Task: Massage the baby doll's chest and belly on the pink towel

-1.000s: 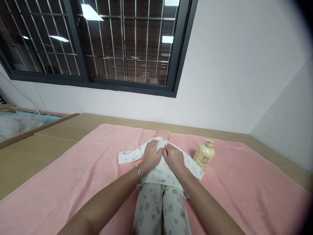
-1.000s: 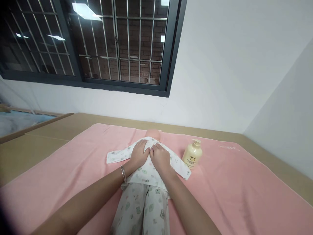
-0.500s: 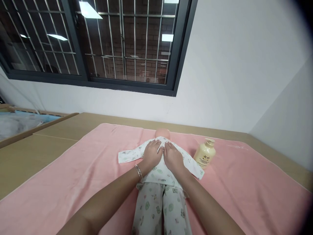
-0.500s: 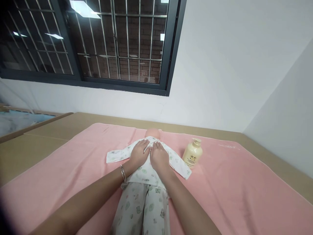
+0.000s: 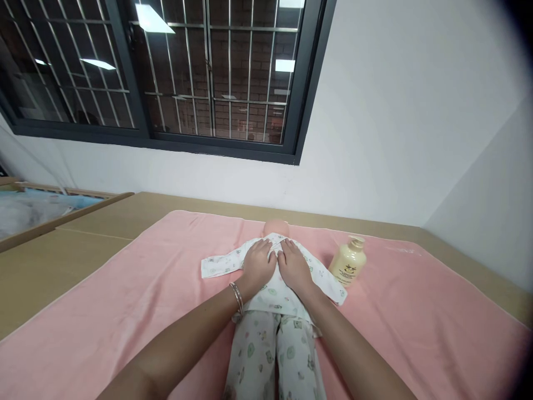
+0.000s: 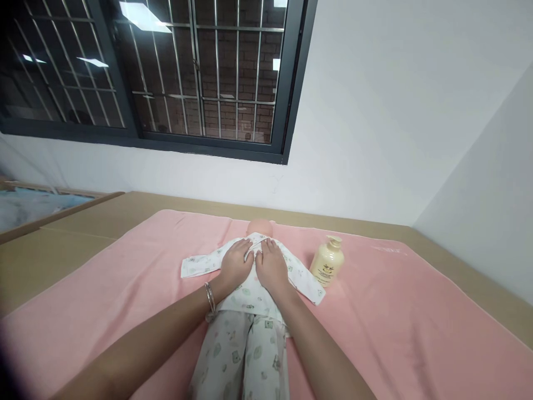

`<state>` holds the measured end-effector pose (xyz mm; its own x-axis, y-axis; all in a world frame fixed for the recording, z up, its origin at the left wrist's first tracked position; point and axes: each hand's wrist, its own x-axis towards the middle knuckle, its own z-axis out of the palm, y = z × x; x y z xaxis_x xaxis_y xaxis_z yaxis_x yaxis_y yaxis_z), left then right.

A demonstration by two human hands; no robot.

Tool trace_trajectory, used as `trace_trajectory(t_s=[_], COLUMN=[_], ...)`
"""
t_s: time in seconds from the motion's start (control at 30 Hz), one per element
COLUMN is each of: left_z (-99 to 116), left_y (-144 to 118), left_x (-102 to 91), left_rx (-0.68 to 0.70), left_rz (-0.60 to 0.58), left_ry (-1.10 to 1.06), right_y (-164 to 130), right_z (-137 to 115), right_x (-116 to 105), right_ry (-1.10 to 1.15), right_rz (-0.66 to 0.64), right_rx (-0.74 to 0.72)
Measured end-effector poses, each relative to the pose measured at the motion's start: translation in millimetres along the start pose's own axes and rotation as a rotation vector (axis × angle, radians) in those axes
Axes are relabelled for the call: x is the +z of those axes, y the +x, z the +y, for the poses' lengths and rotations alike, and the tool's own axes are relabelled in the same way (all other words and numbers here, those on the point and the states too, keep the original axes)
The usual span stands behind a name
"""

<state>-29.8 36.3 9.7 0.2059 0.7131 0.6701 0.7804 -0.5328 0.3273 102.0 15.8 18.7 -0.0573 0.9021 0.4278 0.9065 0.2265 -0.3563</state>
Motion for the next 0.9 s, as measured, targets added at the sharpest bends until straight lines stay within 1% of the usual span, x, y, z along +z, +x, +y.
trace_trajectory(t_s=[0.27, 0.43, 0.53, 0.63, 0.7, 0.8, 0.9], left_z=[-2.5, -1.2, -2.5, -5.2, -6.7, -6.4, -2.9], left_y=[0.4, 0.2, 2.6, 6.0, 7.2, 6.4, 3.8], left_x=[2.3, 1.1, 0.9, 0.7, 0.7, 0.6, -0.8], left_rx=[-0.019, -0.033, -0.038, -0.005, 0.013, 0.024, 0.035], left_rz=[-0.01, -0.041, -0.081, -0.145, -0.166, -0.144, -0.113], left_ry=[0.004, 0.009, 0.03, 0.034, 0.023, 0.023, 0.072], right_y=[-1.0, -1.1, -3.8, -8.3, -10.0, -7.9, -1.0], right_z=[0.8, -0.7, -7.7, -16.8, -20.0, -16.1, -3.6], right_x=[0.4, -1.1, -3.1, -5.4, -6.4, -6.3, -4.7], right_ry=[-0.004, -0.024, -0.09, -0.162, -0.172, -0.147, -0.097], right_rz=[0.004, 0.003, -0.017, -0.026, -0.024, -0.023, -0.051], right_rx=[0.005, 0.001, 0.031, 0.071, 0.083, 0.082, 0.044])
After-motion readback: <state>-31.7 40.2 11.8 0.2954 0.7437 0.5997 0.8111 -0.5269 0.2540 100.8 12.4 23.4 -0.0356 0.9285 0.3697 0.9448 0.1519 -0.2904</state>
